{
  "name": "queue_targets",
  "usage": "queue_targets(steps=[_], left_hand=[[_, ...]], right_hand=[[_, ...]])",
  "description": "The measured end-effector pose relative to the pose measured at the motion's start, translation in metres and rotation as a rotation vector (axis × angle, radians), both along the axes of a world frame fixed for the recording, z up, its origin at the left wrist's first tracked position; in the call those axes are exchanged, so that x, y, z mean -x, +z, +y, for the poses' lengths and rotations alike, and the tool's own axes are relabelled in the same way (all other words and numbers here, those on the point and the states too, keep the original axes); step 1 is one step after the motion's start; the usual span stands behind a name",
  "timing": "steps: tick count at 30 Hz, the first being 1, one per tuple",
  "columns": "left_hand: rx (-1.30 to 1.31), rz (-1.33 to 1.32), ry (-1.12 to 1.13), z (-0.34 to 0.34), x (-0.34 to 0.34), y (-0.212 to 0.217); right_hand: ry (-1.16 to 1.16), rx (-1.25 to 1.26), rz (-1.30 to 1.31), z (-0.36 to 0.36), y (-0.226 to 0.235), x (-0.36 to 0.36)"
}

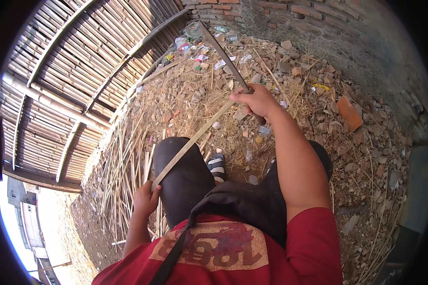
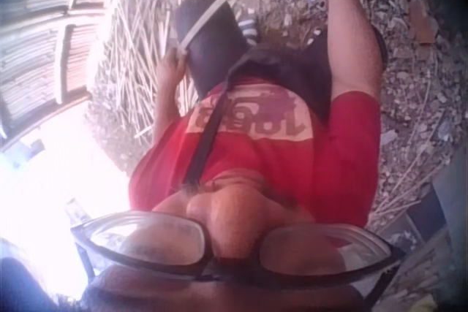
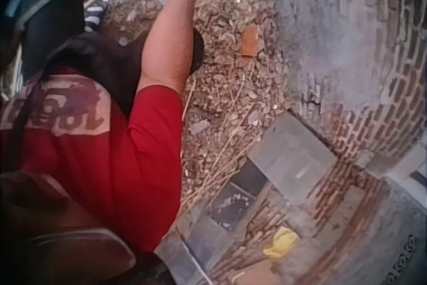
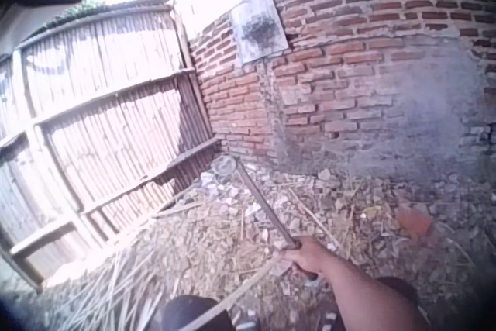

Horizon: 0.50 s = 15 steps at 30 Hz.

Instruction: The person holds a thin strip of bamboo and shaves the bark off using a machete, repeating the scraping motion along the length of the wood while seated outdoors.

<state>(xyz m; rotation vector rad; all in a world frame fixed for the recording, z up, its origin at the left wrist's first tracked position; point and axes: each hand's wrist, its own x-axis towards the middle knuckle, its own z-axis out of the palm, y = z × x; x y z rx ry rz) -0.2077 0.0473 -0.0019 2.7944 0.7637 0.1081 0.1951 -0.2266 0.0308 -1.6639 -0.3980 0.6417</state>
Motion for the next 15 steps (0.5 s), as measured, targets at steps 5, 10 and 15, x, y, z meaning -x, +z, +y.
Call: queue_targets(steps=[5, 10, 15], left_hand=[[0.039, -0.006, -0.006, -0.003, -0.008, 0.012], [0.093, 0.1, 0.039, -0.005, -0.013, 0.019], [0.122, 0.145, 0.069, -0.01, -0.017, 0.021]], right_hand=[[0.02, 0.219, -0.321, -0.011, 0.003, -0.008], [0.044, 0.4, -0.558, -0.013, 0.004, 0.001], [0.224, 0.59, -0.609, -0.004, 0.026, 0.024]])
